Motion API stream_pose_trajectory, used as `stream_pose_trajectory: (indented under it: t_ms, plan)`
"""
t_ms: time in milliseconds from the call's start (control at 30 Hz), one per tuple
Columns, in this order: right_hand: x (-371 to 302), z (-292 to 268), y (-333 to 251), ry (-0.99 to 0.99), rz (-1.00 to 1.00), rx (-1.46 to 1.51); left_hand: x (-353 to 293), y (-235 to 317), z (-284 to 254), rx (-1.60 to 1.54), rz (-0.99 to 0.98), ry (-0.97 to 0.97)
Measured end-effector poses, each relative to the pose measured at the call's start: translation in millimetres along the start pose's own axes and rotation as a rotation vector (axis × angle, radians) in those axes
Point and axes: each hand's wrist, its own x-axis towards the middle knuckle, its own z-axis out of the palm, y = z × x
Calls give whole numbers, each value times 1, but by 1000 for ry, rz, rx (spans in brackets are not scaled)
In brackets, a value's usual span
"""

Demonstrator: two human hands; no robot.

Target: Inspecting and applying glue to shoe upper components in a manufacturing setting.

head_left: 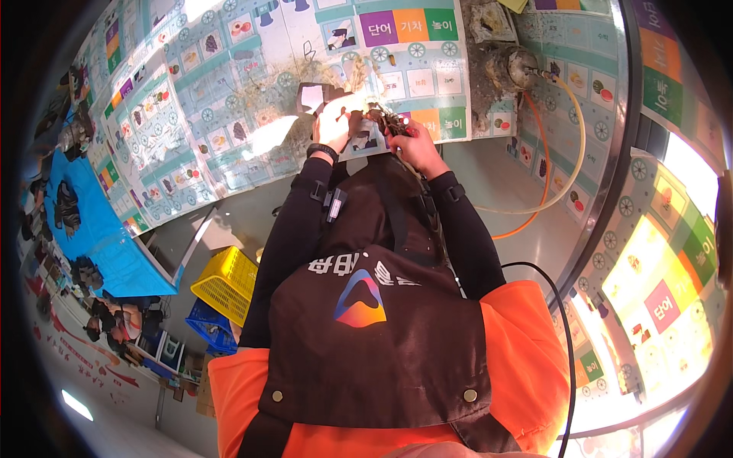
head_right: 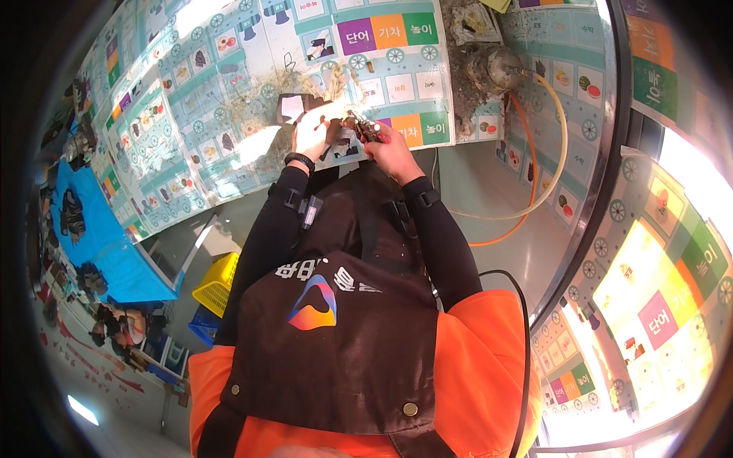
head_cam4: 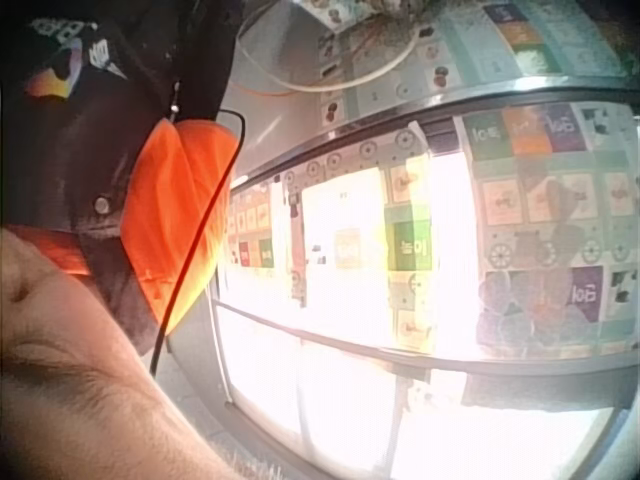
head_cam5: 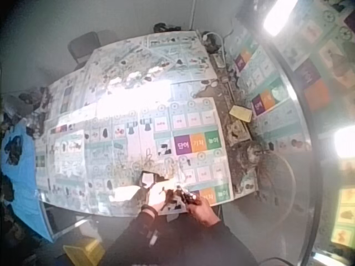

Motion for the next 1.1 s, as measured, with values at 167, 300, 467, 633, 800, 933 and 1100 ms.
stream_pose_trajectory:
  t_ms: [167, 300, 467, 633, 800, 933, 1100]
  plan:
    - [-4, -1, 3, 15, 4, -14, 2, -2, 0, 4, 65, -4]
    - [-9, 2, -3, 17, 16, 32, 3, -14, 3, -21, 62, -9]
    - [-19, -5, -19, 42, 47, 12, 2, -3, -4, -28, 170, -6]
    - [3, -34, -18, 346, -213, -703, -10, 33, -37, -539, 124, -163]
    - [18, -60, -28, 579, -548, -1160, -23, 43, -95, -559, 67, -174]
    - [-13, -27, -94, 72, -822, -681, -50, 104, -143, -703, -29, -253]
    - [-44, 24, -160, -370, -788, -474, -85, 161, -179, -547, 30, -196]
